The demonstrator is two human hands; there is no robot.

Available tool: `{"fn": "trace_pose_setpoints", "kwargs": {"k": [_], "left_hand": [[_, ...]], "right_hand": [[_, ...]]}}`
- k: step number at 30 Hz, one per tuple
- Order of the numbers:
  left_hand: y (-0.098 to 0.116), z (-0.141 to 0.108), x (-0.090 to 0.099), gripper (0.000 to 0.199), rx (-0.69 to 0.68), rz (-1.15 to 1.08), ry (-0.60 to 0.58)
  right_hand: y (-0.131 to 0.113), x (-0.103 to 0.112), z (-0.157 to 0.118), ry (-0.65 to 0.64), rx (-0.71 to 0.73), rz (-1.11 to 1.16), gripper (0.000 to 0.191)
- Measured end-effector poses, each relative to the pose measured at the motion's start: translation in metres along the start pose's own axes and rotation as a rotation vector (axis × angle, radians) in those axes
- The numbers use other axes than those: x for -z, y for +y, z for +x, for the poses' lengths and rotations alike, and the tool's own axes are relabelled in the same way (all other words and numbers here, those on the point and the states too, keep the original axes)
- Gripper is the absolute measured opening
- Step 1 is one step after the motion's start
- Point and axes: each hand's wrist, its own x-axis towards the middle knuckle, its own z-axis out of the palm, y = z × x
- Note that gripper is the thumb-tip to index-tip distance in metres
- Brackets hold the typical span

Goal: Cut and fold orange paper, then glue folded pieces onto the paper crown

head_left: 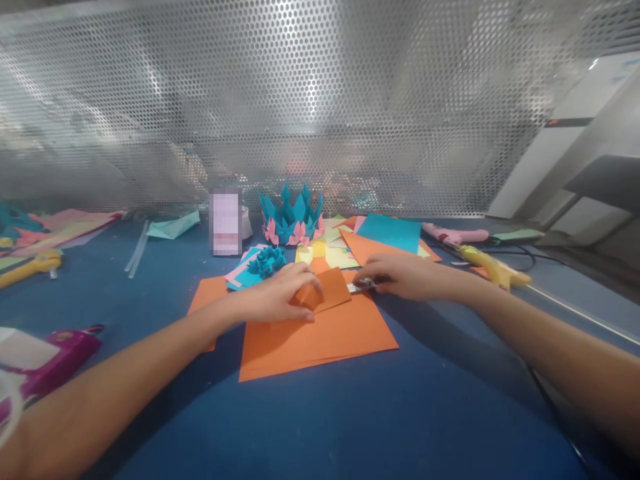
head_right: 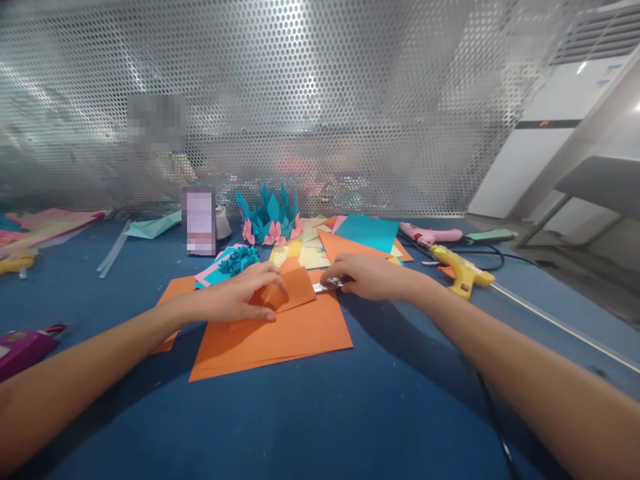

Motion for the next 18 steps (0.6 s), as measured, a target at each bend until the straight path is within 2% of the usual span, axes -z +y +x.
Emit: {"fn": "trace_pose_setpoints", "kwargs": {"k": [4, 7, 10, 13, 18], "left_hand": [[-0.0063, 0.0008, -0.0013, 0.040, -0.068, 0.054, 0.012], [-0.0089, 0.0013, -0.0015, 0.052, -0.106, 0.063, -0.075], [-0.0074, 0.0013, -0.0009, 0.059, -0.073, 0.048, -0.183], [-0.0053, 0.0010, -0.0009, 0.061, -0.045, 0.049, -0.235], [-0.0048, 0.0003, -0.0025, 0.057, -0.082, 0.078, -0.244]], "right_hand": [[-0.0042, 0.0020, 0.0005, -0.022, 0.061, 0.023, 0.034], [-0.0039, 0.0026, 0.0004, -0.040, 0.057, 0.057, 0.032], [-0.0030, 0.0014, 0.0009, -0.042, 0.029, 0.072, 0.028], [-0.0027, -0.0008, 0.0019, -0.018, 0.014, 0.052, 0.027], [-0.0009, -0.0039, 0.0035, 0.008, 0.011, 0.035, 0.027]]}}
